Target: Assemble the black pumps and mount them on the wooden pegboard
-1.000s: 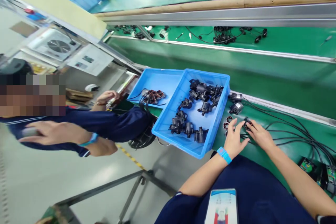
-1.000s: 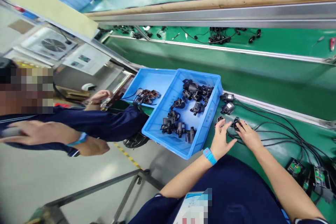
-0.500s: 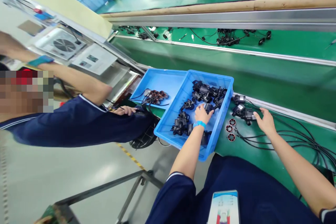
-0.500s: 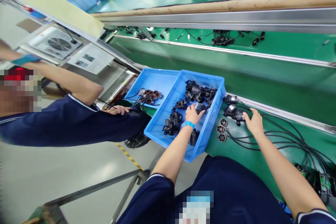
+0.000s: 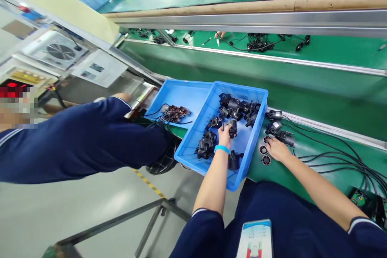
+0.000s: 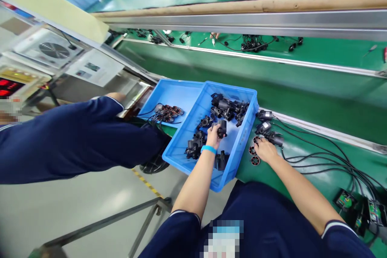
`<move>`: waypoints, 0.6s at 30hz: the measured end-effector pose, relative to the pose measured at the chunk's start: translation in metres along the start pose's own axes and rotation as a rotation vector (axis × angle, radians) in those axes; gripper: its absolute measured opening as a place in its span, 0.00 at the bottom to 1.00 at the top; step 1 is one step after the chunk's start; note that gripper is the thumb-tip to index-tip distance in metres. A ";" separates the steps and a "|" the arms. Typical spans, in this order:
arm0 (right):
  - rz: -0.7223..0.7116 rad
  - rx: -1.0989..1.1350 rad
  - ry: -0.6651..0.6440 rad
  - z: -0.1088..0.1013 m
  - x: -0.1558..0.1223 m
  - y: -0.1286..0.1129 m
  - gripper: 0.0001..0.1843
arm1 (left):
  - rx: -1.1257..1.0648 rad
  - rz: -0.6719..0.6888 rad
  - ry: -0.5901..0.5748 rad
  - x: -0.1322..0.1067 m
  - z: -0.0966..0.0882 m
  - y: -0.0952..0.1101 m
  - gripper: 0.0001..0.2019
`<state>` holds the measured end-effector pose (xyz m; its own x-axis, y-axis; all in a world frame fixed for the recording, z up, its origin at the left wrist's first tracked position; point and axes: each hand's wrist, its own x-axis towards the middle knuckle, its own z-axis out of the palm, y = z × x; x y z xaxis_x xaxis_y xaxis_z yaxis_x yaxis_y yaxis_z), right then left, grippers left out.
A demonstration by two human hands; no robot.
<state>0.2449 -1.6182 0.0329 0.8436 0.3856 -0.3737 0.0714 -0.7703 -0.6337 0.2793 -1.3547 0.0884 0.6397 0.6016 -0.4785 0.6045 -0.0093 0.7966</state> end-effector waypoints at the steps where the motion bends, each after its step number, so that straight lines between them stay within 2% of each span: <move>1: 0.002 0.011 0.020 -0.003 0.001 -0.001 0.23 | -0.110 -0.005 -0.035 -0.010 -0.010 0.005 0.25; 4: -0.019 0.084 0.096 -0.014 -0.012 -0.008 0.25 | -0.605 -0.064 -0.225 -0.053 -0.038 0.017 0.27; 6: -0.066 0.228 0.239 -0.026 -0.036 -0.014 0.27 | -0.868 -0.171 -0.367 -0.088 -0.044 0.020 0.30; 7: -0.099 0.312 0.334 -0.034 -0.051 -0.018 0.26 | -0.914 -0.233 -0.428 -0.106 -0.043 0.020 0.30; 9: -0.183 0.415 0.506 -0.055 -0.087 -0.028 0.18 | -0.926 -0.334 -0.546 -0.137 -0.030 0.017 0.28; 11: -0.264 0.423 0.558 -0.080 -0.124 -0.040 0.12 | -0.892 -0.375 -0.638 -0.162 -0.010 0.011 0.24; 12: -0.283 0.433 0.572 -0.092 -0.141 -0.046 0.12 | -0.868 -0.372 -0.666 -0.172 0.001 0.007 0.23; 15: -0.298 0.452 0.509 -0.124 -0.179 -0.062 0.24 | -0.755 -0.324 -0.721 -0.194 0.030 -0.002 0.23; 18: -0.285 0.340 0.414 -0.144 -0.198 -0.072 0.27 | -0.607 -0.277 -0.809 -0.207 0.045 -0.002 0.26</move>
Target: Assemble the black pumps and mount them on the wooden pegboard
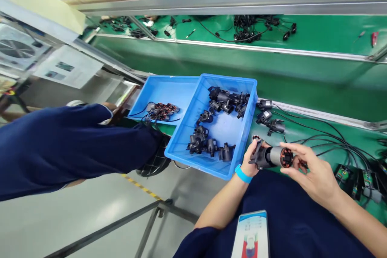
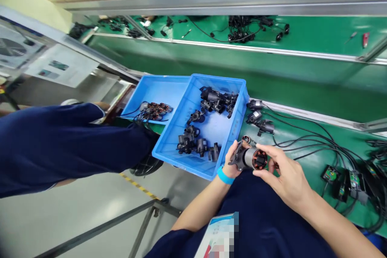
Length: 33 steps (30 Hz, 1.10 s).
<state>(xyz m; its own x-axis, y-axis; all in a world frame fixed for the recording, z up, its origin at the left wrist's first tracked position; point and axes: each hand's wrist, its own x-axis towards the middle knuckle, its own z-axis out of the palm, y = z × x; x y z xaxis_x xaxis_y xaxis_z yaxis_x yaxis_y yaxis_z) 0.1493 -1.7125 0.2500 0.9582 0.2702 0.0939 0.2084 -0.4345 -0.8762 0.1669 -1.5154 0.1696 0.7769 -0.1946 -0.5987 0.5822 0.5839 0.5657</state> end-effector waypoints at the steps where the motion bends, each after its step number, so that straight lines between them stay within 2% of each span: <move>1: -0.009 -0.034 -0.021 -0.004 -0.001 -0.003 0.26 | 0.035 0.000 -0.024 -0.001 0.005 -0.001 0.27; 3: -0.050 -0.062 -0.033 -0.010 -0.002 -0.007 0.24 | 0.081 0.040 -0.069 -0.003 0.013 0.000 0.28; 7: -0.126 -0.077 0.024 -0.009 -0.007 -0.008 0.22 | 0.186 0.168 -0.112 -0.008 0.026 0.005 0.28; 12: -0.212 -0.198 0.217 0.002 -0.013 0.002 0.23 | 0.238 0.191 -0.086 -0.011 0.030 0.005 0.29; 15: -0.256 -0.271 0.131 0.007 -0.015 0.009 0.25 | 0.196 0.210 -0.065 -0.012 0.027 0.002 0.27; 18: -0.289 -0.285 0.041 0.012 -0.017 0.010 0.34 | 0.171 0.217 -0.067 -0.015 0.026 0.000 0.26; 20: -0.337 -0.277 0.083 0.016 -0.019 0.010 0.36 | 0.173 0.204 -0.083 -0.017 0.029 -0.002 0.26; 23: -0.426 -0.288 0.153 0.025 -0.028 0.020 0.33 | 0.156 0.161 -0.134 -0.019 0.028 -0.009 0.27; 25: -0.454 -0.307 0.146 0.035 -0.037 0.039 0.32 | 0.176 0.168 -0.108 -0.018 0.015 -0.017 0.27; 28: -0.388 -0.348 0.042 0.060 -0.055 0.088 0.26 | 0.383 0.209 0.122 -0.013 -0.025 -0.034 0.25; 30: -0.264 -0.365 -0.089 0.077 -0.066 0.121 0.18 | 0.621 0.204 0.280 -0.011 -0.057 -0.047 0.23; 31: -0.195 -0.351 -0.126 0.084 -0.071 0.134 0.16 | 0.753 0.203 0.314 -0.011 -0.070 -0.053 0.21; 33: -0.003 -0.272 -0.129 0.091 -0.075 0.150 0.18 | 1.019 0.256 0.301 -0.009 -0.088 -0.061 0.18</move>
<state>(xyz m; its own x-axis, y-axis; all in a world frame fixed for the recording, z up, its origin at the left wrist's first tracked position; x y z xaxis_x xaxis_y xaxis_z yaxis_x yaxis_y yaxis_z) 0.0911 -1.7199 0.0689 0.9282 0.3716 0.0203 0.2732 -0.6433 -0.7152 0.1030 -1.4797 0.0902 0.8937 0.1210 -0.4321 0.4443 -0.3736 0.8143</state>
